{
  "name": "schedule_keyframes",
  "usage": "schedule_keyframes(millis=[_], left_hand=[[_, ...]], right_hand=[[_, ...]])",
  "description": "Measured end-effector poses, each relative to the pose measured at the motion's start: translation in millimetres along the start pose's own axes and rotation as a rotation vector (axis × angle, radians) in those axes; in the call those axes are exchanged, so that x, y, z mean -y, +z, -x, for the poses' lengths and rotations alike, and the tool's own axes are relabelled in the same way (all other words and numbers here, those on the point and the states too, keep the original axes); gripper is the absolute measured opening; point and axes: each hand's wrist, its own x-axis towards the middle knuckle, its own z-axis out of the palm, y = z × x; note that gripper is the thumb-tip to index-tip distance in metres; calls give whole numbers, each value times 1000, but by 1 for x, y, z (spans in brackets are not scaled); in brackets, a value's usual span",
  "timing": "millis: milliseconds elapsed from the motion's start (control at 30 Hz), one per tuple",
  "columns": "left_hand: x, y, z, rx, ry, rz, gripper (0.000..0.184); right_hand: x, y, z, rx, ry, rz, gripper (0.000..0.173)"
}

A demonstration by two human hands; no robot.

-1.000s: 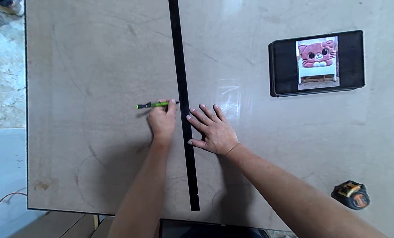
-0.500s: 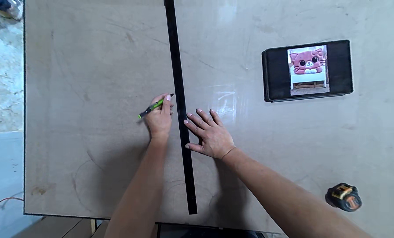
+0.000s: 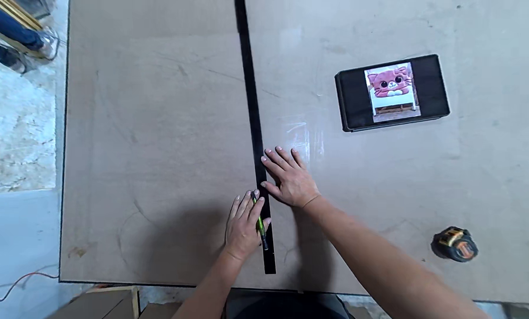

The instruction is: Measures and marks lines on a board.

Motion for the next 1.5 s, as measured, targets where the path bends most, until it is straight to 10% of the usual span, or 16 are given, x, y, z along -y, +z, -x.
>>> schedule_keyframes(millis=[533,1100,1500], left_hand=[[-97,51,-64,217,105,45,52],[-241,141,-155,93,-25,80,50],[-74,53,-179,-361,-385,718,26]], right_hand=[[-103,-39,76,-66,151,6,84],[-259,-103,110,-38,61,-52,76],[-203,-74,50,-87,-20,-57,82]])
